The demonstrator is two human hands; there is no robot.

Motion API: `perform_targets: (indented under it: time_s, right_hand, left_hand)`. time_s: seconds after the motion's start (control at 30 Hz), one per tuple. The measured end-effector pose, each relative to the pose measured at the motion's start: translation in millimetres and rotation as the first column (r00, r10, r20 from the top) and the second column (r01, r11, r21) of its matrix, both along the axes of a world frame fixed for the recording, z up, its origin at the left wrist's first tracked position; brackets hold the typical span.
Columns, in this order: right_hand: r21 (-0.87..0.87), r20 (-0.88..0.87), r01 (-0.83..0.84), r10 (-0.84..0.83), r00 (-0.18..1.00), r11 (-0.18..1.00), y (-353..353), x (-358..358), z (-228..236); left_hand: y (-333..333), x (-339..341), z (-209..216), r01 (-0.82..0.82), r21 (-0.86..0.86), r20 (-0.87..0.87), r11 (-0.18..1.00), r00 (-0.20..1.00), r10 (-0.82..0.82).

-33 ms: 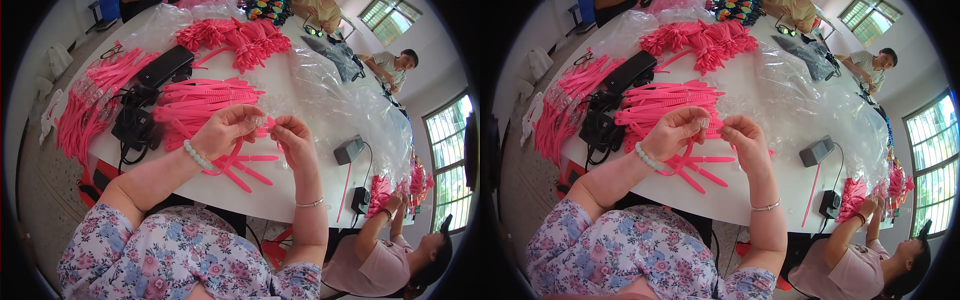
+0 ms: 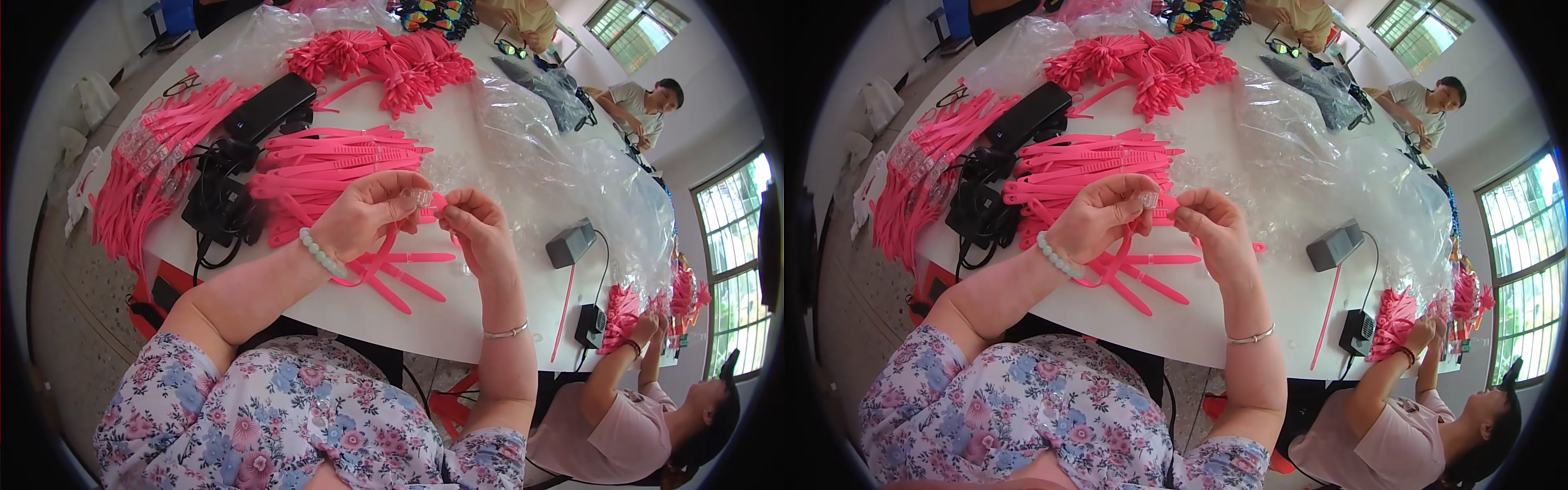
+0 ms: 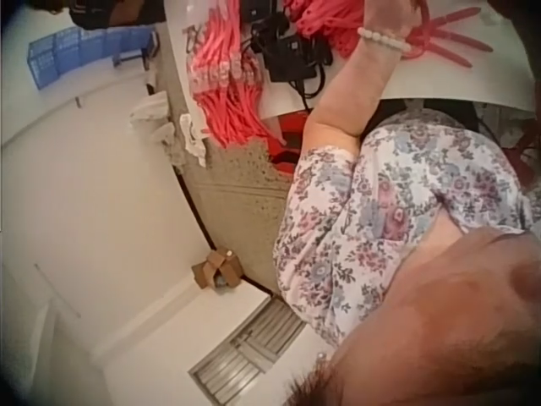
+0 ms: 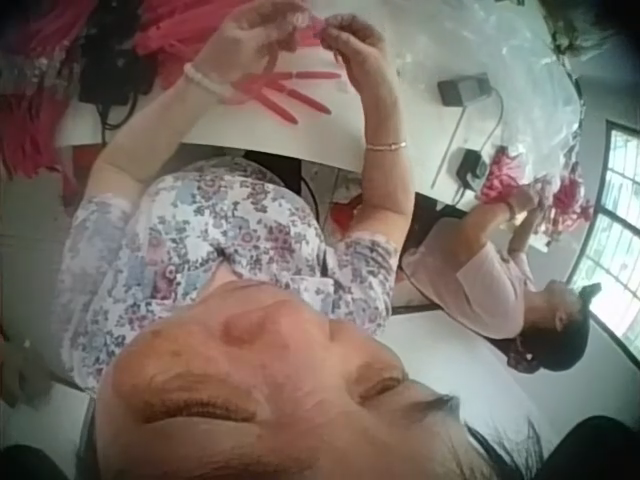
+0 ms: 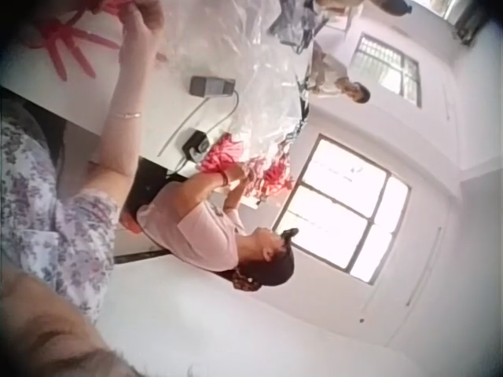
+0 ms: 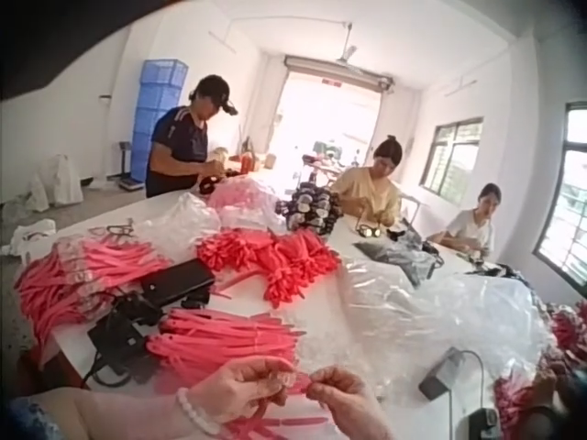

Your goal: Sorting and preparing pink plastic strips at a factory assembly table.

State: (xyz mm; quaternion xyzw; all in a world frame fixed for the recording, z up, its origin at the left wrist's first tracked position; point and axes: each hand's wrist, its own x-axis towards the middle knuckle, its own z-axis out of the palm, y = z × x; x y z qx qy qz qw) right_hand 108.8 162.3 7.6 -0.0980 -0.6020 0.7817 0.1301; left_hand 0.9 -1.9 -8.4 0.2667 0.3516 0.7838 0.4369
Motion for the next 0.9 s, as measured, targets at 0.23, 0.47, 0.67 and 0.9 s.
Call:
perform_targets:
  time_s: [0.23,0.47,0.67,0.9]
  right_hand:
    - [-0.037,0.026,-0.146,0.147,0.989,0.989,-4,-2,-7]
    - [-0.167,0.012,-0.180,0.185,0.983,0.969,-4,-3,-11]
    - [-0.158,0.005,-0.201,0.204,0.979,0.967,-7,-5,-17]
    - [-0.149,0.009,-0.211,0.214,0.977,0.966,-6,-6,-20]
  left_hand:
    - [2,-2,-5,0.067,0.074,0.084,0.995,0.994,-0.073]
    - [1,-3,-6,0.100,0.088,0.199,0.991,0.973,-0.116]
    - [2,-1,-6,0.028,0.024,0.136,0.999,0.990,-0.031]
    - [2,-3,-5,0.012,0.029,0.168,1.000,0.986,-0.016]
